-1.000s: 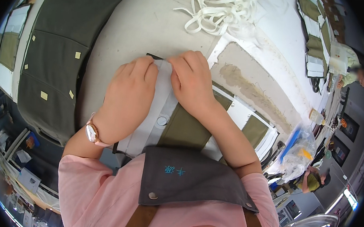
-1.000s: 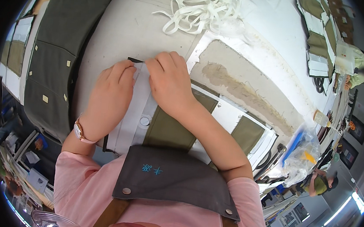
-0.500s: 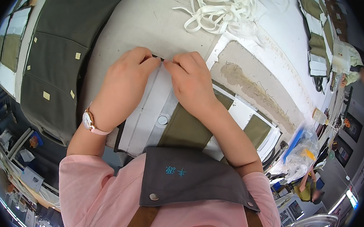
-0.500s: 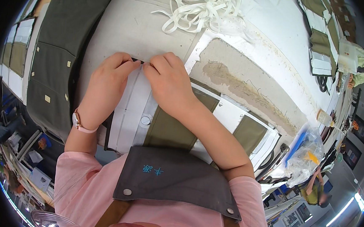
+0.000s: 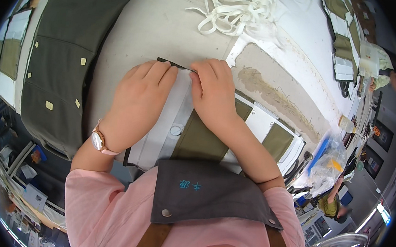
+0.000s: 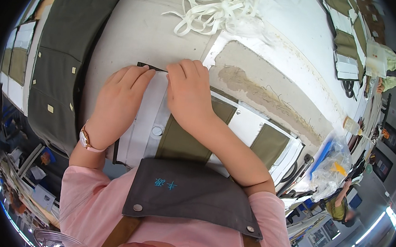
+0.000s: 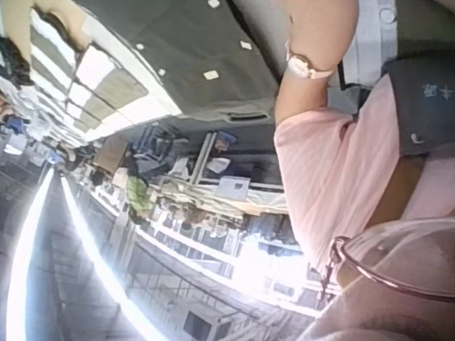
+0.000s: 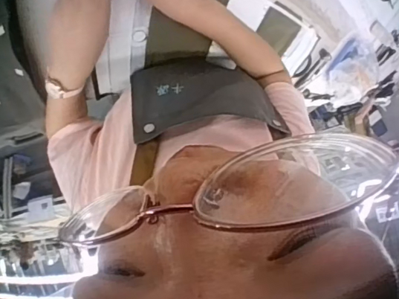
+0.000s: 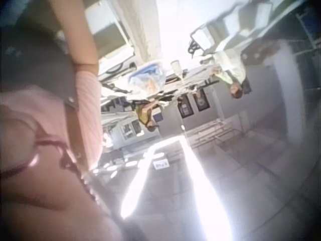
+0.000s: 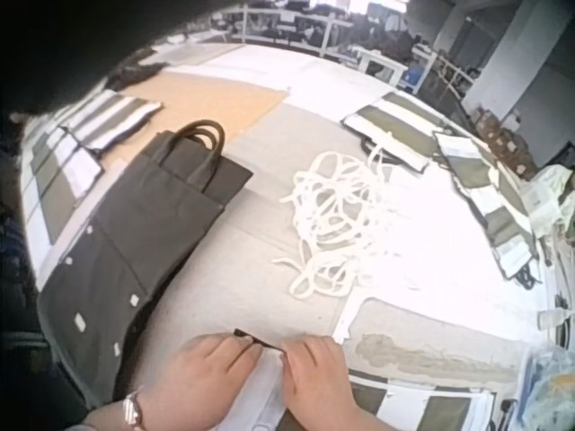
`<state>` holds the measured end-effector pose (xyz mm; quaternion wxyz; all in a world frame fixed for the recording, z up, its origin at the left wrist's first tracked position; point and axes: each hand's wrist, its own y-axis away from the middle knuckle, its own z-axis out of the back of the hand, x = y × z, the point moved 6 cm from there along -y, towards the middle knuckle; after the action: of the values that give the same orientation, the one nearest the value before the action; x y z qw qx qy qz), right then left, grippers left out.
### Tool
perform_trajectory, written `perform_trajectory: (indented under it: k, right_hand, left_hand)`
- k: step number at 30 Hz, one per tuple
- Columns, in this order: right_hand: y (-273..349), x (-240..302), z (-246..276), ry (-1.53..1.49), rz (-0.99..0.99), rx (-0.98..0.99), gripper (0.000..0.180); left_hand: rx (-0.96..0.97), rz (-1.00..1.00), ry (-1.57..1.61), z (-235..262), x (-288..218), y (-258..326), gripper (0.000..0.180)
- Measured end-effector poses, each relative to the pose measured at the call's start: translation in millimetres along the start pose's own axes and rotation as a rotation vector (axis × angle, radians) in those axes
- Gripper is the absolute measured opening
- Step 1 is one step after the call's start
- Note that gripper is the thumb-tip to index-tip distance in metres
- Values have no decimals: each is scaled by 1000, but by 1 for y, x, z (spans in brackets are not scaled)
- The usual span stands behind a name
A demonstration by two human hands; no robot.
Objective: The person attaches white elastic straps to the edges of green fabric bags using a hammer and metal fasteners. They position the strap, insert the fastener, and strike it with a hammer to secure it in place. The process is repeated for multiple bags on a workbench.
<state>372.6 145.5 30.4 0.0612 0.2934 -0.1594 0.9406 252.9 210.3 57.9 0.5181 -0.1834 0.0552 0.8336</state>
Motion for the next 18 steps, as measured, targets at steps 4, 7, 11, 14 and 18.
perform_trajectory:
  k: [4, 7, 11, 14, 18]
  right_hand:
    - [2, -2, 2, -67, -12, -9, 21]
    - [3, -5, 3, -99, -82, -5, 21]
    - [2, -5, 3, -84, -75, 30, 20]
    - [2, -5, 4, -75, 21, 36, 19]
    - [4, -1, 7, 7, 183, 84, 22]
  left_hand:
    - [11, -3, -33, -2, -2, 6, 42]
    - [13, -7, -54, -2, -7, 8, 45]
    - [66, 19, -51, -2, -7, 7, 48]
    - [90, 36, -43, -3, -6, 7, 49]
    - [92, 40, -48, -2, -6, 7, 49]
